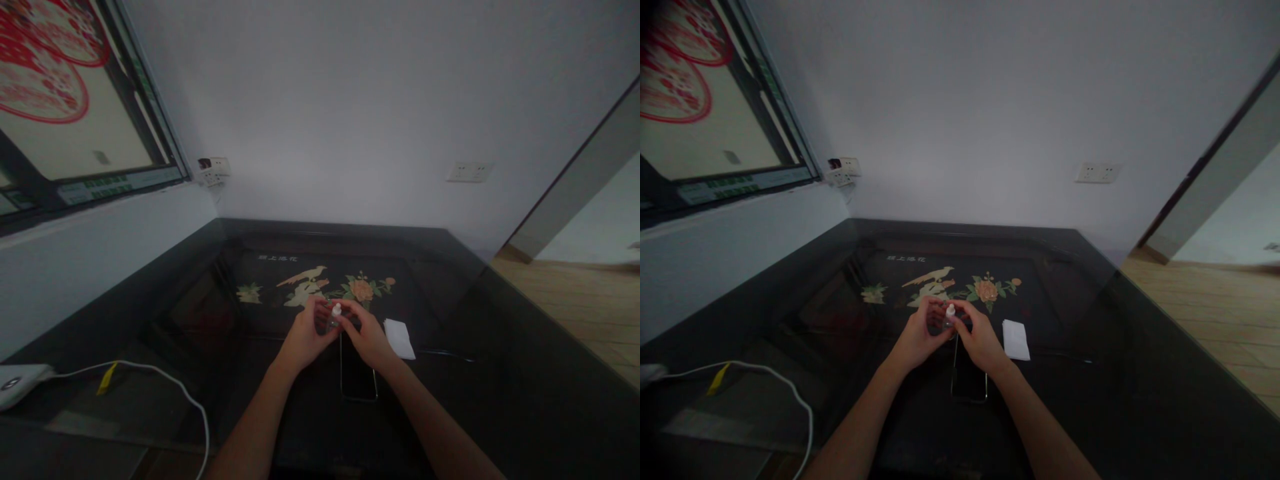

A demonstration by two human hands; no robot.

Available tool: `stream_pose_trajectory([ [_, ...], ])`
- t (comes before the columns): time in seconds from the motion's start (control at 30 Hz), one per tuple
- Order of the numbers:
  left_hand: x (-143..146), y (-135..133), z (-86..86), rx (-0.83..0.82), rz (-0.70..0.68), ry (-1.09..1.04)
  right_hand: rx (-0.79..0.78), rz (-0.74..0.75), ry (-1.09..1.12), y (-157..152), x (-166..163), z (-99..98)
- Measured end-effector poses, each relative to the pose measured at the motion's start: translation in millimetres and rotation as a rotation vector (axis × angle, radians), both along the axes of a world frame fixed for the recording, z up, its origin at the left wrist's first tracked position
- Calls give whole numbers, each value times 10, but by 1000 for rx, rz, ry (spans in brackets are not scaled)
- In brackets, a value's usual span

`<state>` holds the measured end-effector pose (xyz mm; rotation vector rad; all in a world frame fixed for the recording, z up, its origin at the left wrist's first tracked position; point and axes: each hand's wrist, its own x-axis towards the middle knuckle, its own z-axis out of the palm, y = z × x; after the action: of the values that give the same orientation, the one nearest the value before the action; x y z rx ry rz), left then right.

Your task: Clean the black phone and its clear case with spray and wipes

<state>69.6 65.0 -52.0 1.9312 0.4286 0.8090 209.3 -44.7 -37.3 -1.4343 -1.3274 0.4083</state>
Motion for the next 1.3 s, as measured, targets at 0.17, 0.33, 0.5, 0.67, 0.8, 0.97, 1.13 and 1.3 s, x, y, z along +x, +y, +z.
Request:
stream_pose_trajectory([
  [0.17, -8, -11, 20, 7, -19, 3, 11, -14, 37, -2, -19, 28],
  [0.33, -13, 21, -39, 18, -9, 57, 55, -88, 161, 26, -15, -10],
  [0.5, 1, 52, -120, -8, 39, 80, 229, -157, 418, 41, 0, 57],
  [0.67, 0, 78, -146, -14, 101, 90, 314, -256, 536, 10, 124, 143],
  [0.8, -9, 100, -134, -17, 123, 89, 339, -319, 632, -92, 330, 156],
  [0.97, -17, 101, -95, -16, 155, 106, 302, -424, 564, -380, 634, 110],
  [1.13, -23, 104, -105, 4, 187, 136, 182, -488, 398, -652, 829, -50],
  [1.3, -25, 92, -98, 47, 174, 151, 114, -507, 370, -710, 840, -154],
])
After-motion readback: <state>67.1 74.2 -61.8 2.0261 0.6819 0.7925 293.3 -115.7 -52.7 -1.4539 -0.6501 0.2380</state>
